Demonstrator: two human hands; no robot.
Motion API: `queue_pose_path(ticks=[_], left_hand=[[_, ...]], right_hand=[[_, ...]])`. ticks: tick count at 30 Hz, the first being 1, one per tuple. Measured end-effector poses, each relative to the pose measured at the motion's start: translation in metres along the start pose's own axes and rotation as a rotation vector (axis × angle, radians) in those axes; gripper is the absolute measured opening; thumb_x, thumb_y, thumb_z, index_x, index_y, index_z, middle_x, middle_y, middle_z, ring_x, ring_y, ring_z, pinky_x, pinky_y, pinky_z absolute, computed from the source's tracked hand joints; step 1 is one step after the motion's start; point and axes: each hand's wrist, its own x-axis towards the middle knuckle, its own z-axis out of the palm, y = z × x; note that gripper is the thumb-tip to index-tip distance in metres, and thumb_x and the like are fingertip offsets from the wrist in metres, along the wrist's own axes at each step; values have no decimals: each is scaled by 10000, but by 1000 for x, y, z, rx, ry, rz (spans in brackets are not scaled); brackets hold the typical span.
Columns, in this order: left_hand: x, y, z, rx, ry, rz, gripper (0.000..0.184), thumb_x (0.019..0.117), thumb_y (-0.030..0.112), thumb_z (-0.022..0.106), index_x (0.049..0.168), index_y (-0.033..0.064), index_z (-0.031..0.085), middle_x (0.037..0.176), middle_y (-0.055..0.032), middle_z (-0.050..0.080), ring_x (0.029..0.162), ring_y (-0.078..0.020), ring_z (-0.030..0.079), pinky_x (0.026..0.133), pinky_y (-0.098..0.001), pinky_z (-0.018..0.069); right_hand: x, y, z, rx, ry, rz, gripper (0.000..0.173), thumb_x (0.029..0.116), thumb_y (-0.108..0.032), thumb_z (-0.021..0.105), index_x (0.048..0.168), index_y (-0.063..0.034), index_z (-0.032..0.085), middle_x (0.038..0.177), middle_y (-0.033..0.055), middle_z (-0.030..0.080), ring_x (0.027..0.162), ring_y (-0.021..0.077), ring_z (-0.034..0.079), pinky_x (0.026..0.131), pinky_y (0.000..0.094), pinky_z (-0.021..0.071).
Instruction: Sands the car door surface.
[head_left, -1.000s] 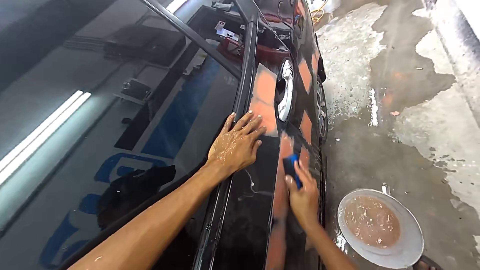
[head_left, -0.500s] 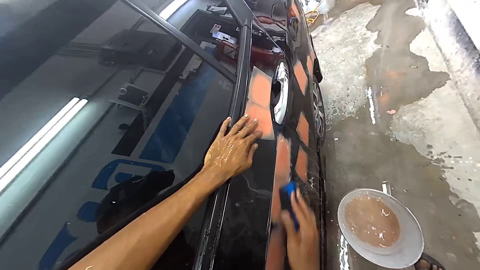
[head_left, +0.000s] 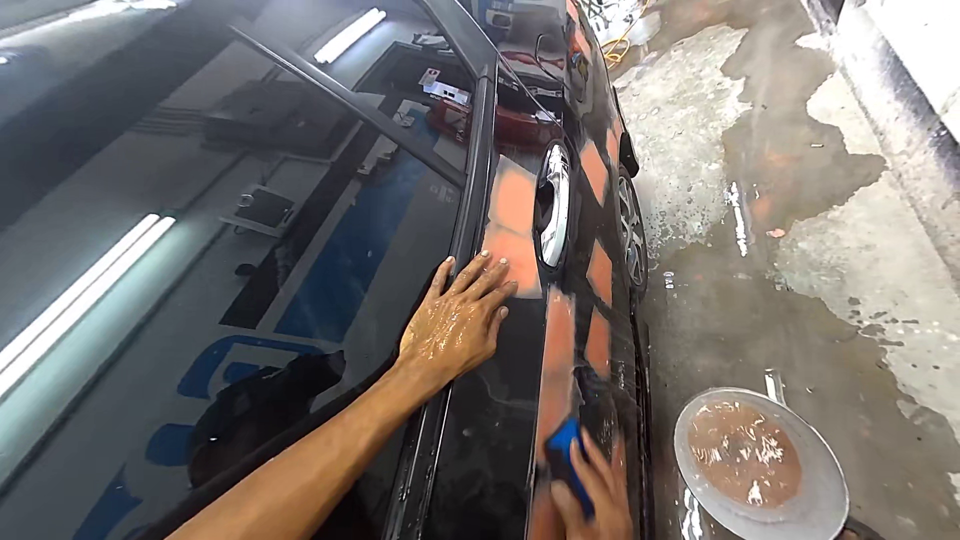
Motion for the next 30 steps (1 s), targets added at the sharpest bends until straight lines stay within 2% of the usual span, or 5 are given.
queue_pose_path(ticks=[4,9,16,21,30], left_hand=[[0,0,0,-17,10,-1,454,1059,339,371,1445,252,594,1616,23,421,1555,-245,254,1245,-586,142],[-1,0,2,-16,33,9,450,1049,333,391,1438,253,603,1607,24,434,1551,-251,265,1239,-597,153],[0,0,2,-6,18,-2,449,1063,337,371,1445,263,595,1611,37,428,1554,-231,260,1247,-575,151],[-1,-1,3,5,53,6,457,1049,340,378,1431,254,612,1612,37,428,1553,-239,261,1237,-594,156],[0,-1,4,-5,41,1,450,1058,338,374,1438,260,603,1607,38,435,1551,-231,267,1242,-583,155]], right_hand=[[103,4,13,-73,97,35,428,960,-276,623,1355,-119,678,1476,105,576,1204,336,622,984,542,479],[10,-20,-1,-27,-25,-50,462,974,-306,627,1322,-5,674,1460,242,550,1252,408,603,1067,584,424],[121,-18,14,-130,71,38,414,985,-285,614,1372,-148,668,1504,86,552,1282,351,591,1039,578,451],[5,-25,2,-24,-21,-68,436,983,-304,629,1302,-13,691,1446,245,562,1223,404,610,1039,534,454],[120,-18,13,-136,38,-27,433,995,-301,571,1382,-127,656,1506,93,549,1303,332,581,1049,559,454]])
